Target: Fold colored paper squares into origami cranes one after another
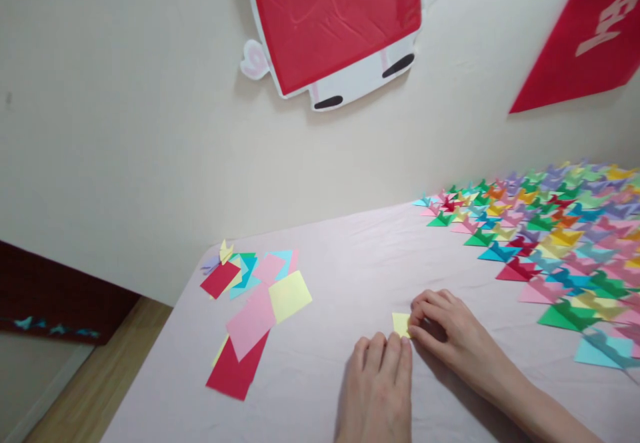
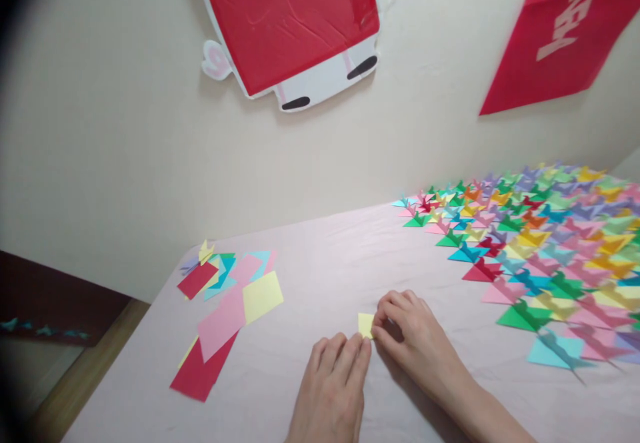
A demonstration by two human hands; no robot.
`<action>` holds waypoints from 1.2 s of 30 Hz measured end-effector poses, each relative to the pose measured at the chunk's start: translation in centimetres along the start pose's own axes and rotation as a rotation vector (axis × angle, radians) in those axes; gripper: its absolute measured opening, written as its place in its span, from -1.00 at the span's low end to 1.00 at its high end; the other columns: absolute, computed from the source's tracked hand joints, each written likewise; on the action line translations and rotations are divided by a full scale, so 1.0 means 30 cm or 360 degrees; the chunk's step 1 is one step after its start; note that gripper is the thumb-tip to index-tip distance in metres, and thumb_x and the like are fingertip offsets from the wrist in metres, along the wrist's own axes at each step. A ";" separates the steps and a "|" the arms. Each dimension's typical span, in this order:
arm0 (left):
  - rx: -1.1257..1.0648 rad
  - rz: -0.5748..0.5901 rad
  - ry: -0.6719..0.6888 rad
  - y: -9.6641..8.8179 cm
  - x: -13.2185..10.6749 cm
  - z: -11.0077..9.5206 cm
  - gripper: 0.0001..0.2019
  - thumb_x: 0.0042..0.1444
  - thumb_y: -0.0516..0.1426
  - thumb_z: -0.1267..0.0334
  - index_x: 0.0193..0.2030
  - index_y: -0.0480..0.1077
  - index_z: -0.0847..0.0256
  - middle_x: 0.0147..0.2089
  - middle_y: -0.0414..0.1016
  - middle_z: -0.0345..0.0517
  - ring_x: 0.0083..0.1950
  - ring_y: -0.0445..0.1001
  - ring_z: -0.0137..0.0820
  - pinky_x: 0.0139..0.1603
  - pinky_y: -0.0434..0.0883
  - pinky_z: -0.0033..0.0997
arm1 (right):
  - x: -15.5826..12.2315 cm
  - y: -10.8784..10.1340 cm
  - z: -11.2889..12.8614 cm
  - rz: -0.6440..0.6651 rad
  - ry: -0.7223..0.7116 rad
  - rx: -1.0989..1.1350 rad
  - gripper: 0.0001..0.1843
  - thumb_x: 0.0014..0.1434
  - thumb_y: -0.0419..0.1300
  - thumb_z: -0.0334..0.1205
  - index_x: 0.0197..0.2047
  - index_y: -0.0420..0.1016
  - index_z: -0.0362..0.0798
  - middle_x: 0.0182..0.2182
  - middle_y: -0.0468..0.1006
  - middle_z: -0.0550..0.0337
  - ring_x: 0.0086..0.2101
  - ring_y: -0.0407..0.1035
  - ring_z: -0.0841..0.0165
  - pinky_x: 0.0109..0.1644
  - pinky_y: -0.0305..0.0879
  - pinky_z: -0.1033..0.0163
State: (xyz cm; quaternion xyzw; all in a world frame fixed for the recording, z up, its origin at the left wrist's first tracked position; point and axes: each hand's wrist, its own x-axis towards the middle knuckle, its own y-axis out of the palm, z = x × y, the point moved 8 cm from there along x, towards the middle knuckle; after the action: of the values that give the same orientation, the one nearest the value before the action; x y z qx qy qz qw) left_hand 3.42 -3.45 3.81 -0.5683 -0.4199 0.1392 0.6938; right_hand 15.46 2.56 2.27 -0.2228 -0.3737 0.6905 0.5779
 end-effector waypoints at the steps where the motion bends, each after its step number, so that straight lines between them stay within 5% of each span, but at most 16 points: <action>1: 0.0013 0.0000 0.0008 -0.001 0.001 -0.003 -0.67 0.21 0.03 0.38 0.08 0.43 0.33 0.05 0.50 -0.11 -0.01 0.32 -0.23 0.04 0.28 -0.22 | 0.000 0.001 -0.003 -0.0002 0.0002 0.0000 -0.85 0.21 0.11 -0.31 -0.41 0.41 0.01 -0.33 0.50 0.15 -0.24 0.30 0.21 -0.11 0.24 0.04; 36: 0.0077 0.0137 -0.0024 0.031 0.004 -0.005 -0.62 0.19 0.07 0.33 0.15 0.39 0.30 0.05 0.45 -0.06 0.02 0.25 -0.24 0.06 0.25 -0.20 | -0.012 -0.009 -0.036 -0.0129 0.0057 0.0102 -0.89 0.21 0.05 -0.31 -0.26 0.38 0.04 -0.30 0.50 0.12 -0.23 0.33 0.20 -0.14 0.28 0.07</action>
State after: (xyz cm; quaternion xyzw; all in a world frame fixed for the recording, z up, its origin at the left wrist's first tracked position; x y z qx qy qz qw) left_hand 3.87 -3.18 3.04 -0.5677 -0.3969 0.1834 0.6976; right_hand 16.51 2.51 1.77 -0.2012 -0.3497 0.6740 0.6188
